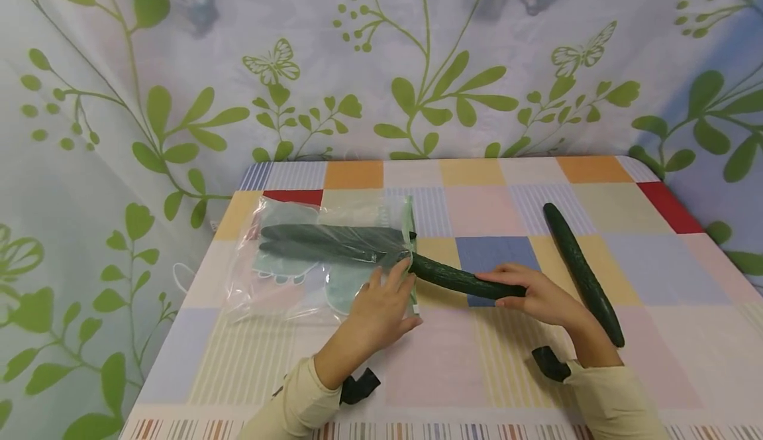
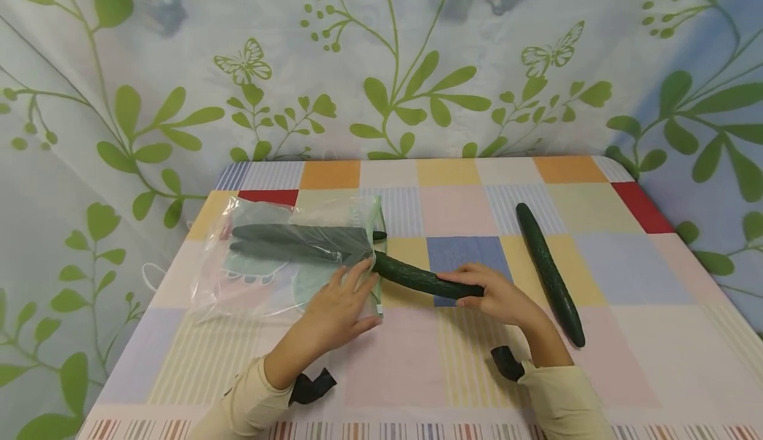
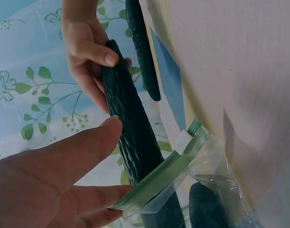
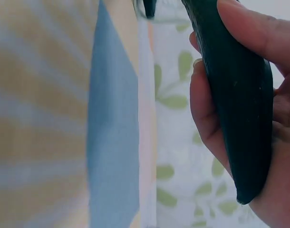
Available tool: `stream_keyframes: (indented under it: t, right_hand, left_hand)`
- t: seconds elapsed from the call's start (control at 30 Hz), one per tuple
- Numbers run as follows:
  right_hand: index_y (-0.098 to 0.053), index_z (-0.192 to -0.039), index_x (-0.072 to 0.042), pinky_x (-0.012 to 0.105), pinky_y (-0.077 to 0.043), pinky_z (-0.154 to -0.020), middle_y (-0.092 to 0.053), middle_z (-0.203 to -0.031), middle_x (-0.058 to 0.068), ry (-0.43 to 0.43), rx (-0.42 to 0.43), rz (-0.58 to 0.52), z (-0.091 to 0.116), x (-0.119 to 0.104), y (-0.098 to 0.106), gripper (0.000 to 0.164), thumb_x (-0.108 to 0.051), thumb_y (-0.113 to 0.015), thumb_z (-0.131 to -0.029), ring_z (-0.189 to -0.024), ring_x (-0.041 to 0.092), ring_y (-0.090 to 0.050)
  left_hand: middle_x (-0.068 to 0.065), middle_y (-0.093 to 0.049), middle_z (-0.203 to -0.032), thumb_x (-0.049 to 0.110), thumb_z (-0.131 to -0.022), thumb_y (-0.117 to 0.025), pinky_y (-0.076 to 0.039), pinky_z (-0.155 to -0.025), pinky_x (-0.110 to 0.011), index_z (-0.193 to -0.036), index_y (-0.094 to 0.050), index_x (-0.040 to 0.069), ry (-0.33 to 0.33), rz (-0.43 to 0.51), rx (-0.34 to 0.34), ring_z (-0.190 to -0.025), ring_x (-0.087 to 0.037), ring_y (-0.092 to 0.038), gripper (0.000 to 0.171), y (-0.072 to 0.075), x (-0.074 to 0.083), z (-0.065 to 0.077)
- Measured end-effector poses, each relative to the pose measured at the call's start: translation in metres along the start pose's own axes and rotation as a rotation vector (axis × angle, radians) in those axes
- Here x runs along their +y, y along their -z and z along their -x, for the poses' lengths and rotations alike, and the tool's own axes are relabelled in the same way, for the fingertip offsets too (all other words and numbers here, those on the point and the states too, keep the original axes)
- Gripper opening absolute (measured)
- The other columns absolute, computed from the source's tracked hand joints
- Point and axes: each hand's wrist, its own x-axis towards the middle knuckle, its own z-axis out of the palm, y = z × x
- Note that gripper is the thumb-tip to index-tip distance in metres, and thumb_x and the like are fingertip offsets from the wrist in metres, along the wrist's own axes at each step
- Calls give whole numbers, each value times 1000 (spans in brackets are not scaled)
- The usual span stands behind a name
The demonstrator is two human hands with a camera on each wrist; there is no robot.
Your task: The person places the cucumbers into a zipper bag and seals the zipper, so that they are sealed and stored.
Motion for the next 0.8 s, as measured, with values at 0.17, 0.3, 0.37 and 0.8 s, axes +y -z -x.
stream_keyframes:
  t: [0.17, 0.3, 0.37, 0.8]
  right_hand:
    - [-57, -125, -12, 29, -47, -75, -59, -110, 7, 21, -96, -19, -36, -2, -8, 47, -7, -67, -79, -97, 13, -54]
    - [-57, -125, -10, 30, -46, -78, -59, -112, 6, 57, -157, -69, -62, -2, -18, 48, -5, -66, -79, -99, 16, -54]
    - [-56, -125, -9, 30, -46, -80, -59, -112, 5, 74, -184, -94, -75, -3, -24, 48, -5, -67, -79, -101, 15, -53]
    - [-61, -117, -3, 42, -44, -91, -58, -119, 15, 42, -282, -206, -144, -12, -62, 32, -6, -61, -85, -110, 30, -54]
  left_hand:
    - [-1, -25, -146, 52, -82, -59, -50, -79, -42, -133, -45, 14, -5, -17, -6, -120, -39, -41, 65, 2, 1, 0]
    - [-1, -25, -146, 53, -82, -58, -52, -72, -39, -132, -46, 16, -10, -46, -3, -118, -38, -42, 64, 4, 1, 0]
    - [-1, -26, -146, 53, -82, -58, -52, -70, -38, -131, -47, 16, -13, -57, 7, -116, -37, -43, 63, 4, 1, 1]
    - [-3, -31, -144, 56, -79, -60, -53, -68, -37, -131, -48, 14, -68, -120, 161, -107, -36, -48, 68, 11, -2, 7]
